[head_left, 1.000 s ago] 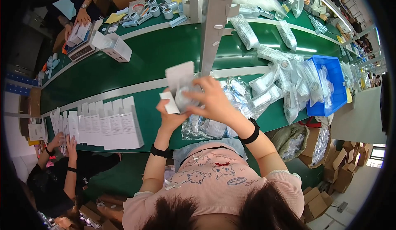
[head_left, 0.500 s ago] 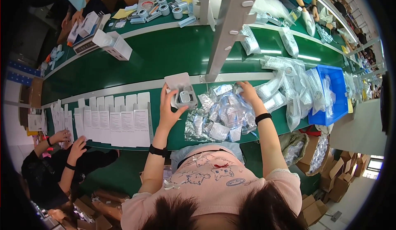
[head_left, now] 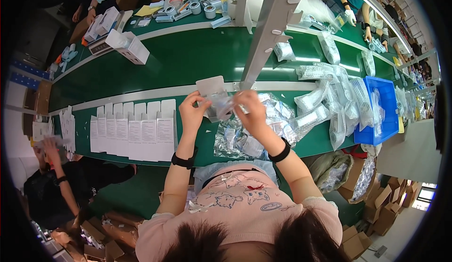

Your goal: The person packages items by hand by picking up a box, inserting a small component, and then placing a bubble-wrapped object inside. They set the box aside and repeat the process, occasionally reaching into a blue bin to retrieve more components.

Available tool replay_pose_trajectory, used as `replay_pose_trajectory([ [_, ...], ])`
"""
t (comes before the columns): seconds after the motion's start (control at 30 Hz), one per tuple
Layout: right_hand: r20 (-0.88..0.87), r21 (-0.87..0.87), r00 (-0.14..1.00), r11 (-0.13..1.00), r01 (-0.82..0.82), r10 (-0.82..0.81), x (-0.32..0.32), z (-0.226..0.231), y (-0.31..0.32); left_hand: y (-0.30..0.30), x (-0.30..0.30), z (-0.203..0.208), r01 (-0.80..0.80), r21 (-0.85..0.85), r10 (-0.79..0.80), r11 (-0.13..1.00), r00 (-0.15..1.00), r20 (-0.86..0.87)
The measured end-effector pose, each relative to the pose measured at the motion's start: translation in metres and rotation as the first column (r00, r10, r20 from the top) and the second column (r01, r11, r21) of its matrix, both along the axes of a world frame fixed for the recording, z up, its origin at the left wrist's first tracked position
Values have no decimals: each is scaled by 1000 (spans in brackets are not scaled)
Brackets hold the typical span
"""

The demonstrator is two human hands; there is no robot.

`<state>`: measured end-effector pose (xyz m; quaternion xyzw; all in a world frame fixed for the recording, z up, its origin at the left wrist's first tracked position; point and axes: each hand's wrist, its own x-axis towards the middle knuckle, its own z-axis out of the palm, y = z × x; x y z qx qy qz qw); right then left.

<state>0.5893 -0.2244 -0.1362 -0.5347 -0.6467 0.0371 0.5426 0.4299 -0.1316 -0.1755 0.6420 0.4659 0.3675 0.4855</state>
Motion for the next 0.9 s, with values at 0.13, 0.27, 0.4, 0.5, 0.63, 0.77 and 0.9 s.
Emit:
replay_pose_trajectory([
  [0.13,326,-292,922,950,-111,208,-13,-9,6,0,-1,-4,9,-49,-4,999,995,102],
  [0.27,485,-365,853,931,-4,193,-22,-6,10,1,-3,-9,13,-66,-4,998,992,125],
  [0.4,573,-464,757,886,-16,314,-19,-8,7,1,-7,-11,19,-68,-11,998,994,110],
  [0.5,440,-366,834,915,-171,332,-5,-11,5,2,-12,-7,36,-36,-33,999,997,75],
  [0.63,-72,-349,956,890,-292,286,-1,-50,12,5,-24,-11,228,-137,-159,964,906,393],
  [0.77,-385,-407,913,864,-295,131,0,-65,32,8,-72,-37,79,163,-70,983,996,-60],
  [0.9,-580,-306,814,918,-253,31,-1,-52,89,-9,-112,-35,238,134,12,962,454,-891],
])
